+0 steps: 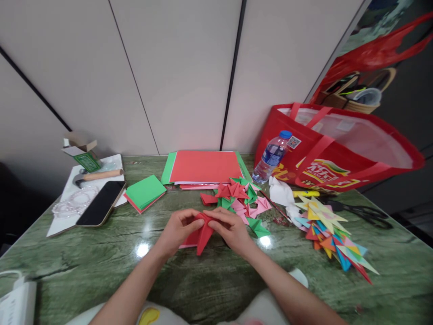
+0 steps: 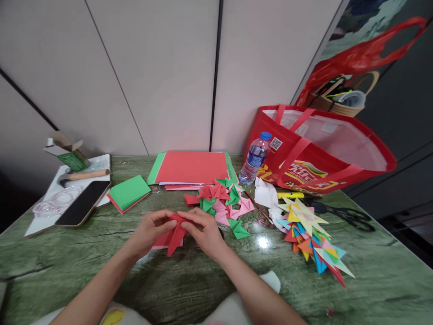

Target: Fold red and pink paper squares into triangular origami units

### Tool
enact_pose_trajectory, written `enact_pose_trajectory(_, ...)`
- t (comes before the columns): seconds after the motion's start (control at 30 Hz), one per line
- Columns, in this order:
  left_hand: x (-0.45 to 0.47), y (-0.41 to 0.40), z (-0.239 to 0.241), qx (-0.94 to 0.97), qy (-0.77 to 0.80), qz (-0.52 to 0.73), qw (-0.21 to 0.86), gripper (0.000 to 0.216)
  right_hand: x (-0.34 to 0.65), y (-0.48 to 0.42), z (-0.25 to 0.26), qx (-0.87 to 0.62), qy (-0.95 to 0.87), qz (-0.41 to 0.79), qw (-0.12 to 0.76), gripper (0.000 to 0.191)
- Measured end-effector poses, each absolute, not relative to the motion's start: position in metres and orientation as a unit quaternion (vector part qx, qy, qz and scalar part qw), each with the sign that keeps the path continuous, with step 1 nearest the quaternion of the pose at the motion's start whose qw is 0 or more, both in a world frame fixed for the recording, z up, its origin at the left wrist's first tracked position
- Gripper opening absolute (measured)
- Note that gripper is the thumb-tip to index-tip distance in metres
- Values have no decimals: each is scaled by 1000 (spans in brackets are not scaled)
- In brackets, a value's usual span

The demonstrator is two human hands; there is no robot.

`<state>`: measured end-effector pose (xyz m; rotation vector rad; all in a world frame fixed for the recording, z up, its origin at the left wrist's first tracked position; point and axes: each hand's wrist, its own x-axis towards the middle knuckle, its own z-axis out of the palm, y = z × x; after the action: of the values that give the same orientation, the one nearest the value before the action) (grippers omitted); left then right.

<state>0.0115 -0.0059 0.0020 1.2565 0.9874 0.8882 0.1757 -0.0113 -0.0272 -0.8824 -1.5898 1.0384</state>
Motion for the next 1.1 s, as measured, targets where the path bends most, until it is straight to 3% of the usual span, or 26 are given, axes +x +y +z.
enact_pose_trajectory(0.23, 10, -5, 5, 654, 405, 382, 512, 15, 175, -11, -32, -348, -611, 497, 508, 25)
enact_pose_trajectory(0.47, 8, -4, 3, 653, 413, 409, 485, 10, 173, -12, -30, -344, -573, 543, 508, 20)
enact_pose_trajectory(0.8, 14, -11, 0, 502, 369, 416, 662, 11, 172, -14, -26, -343, -551, 541, 535, 13)
enact_pose_trajectory(0.97, 19, -12, -3, 534, 389, 449, 601, 10, 171, -15, -27, -346, -549, 534, 542, 12)
enact_pose_trajectory(1.1, 17, -11, 0, 642, 407, 437, 480, 10, 171, -15, -28, -346, -548, 537, 541, 10)
